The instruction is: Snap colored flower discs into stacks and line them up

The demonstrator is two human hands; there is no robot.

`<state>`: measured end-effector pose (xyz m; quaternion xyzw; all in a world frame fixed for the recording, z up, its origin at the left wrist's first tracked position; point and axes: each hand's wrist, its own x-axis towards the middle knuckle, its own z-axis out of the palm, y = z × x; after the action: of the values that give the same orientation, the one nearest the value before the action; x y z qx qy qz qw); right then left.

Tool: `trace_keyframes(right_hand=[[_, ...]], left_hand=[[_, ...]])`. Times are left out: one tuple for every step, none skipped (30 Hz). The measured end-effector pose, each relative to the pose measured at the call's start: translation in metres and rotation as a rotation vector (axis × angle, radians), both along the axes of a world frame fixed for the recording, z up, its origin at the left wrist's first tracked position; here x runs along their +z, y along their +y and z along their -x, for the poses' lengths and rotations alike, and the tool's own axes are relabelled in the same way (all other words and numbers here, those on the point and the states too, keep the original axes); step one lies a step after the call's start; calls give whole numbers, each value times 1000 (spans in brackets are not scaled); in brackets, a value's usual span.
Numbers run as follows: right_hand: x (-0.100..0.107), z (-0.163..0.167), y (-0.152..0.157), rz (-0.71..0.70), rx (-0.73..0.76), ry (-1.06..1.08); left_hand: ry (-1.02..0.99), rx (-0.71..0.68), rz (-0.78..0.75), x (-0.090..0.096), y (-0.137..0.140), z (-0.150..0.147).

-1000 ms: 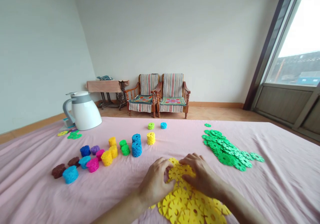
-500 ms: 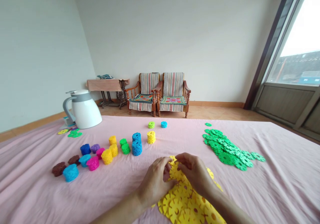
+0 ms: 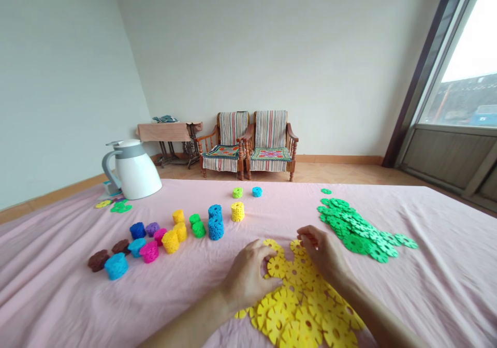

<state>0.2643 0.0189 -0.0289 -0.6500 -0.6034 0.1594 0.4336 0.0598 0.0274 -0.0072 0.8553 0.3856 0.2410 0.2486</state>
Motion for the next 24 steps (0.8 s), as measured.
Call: trace_keyframes(right_hand=[[0,-1,0,2,-2,12],[0,-3,0,1,-6,23],[0,-4,0,-4,-13,28],[-1,-6,1,-14,-22,28],[-2,-9,1,-24,-29,23],[-3,-12,2,-33,-38,17],[-5,-15,3,-41,-49,13],[-6,-18,4,-49,-60,11],[-8,-22,5,-53,-71,10],[-10,-25,6,-55,-85,9],[-11,-27,7,-54,-103,5],[-12,-29,7,-51,-119,-3],[-13,-31,8,-46,-132,-16],[-13,-32,8,-38,-142,-31],[-14,-33,8,-32,-147,-48],[-14,-33,8,-28,-149,-62],[-14,-33,8,-27,-147,-71],[-14,-33,8,-28,-145,-75],[-15,-34,8,-30,-144,-71],[-16,-34,8,-32,-146,-62],[-16,-34,9,-32,-152,-51],[-17,-35,9,-31,-158,-40],[-18,-36,10,-30,-166,-28],[-19,-37,10,-29,-172,-16]], left_hand=[[8,7,-1,0,0,-1],[11,13,-2,-1,0,-2],[11,17,-2,-1,0,-3],[7,21,-4,-2,-1,-4],[0,22,-8,-3,0,-4],[-11,24,-16,-3,1,-3],[-26,28,-27,-4,3,-2],[-42,39,-41,-4,5,0],[-55,57,-56,-4,9,2],[-61,83,-73,-5,14,5],[-58,116,-92,-5,19,8],[-46,150,-110,-5,24,12],[-28,181,-128,-6,29,15],[-9,203,-141,-6,33,17],[8,212,-150,-6,36,19],[23,209,-154,-6,38,21],[36,195,-154,-6,40,22],[48,175,-150,-6,40,23],[55,154,-145,-6,39,24],[59,133,-138,-6,39,25],[59,115,-126,-5,38,26],[57,99,-111,-5,38,27],[51,87,-96,-4,38,29],[45,79,-84,-3,39,30]])
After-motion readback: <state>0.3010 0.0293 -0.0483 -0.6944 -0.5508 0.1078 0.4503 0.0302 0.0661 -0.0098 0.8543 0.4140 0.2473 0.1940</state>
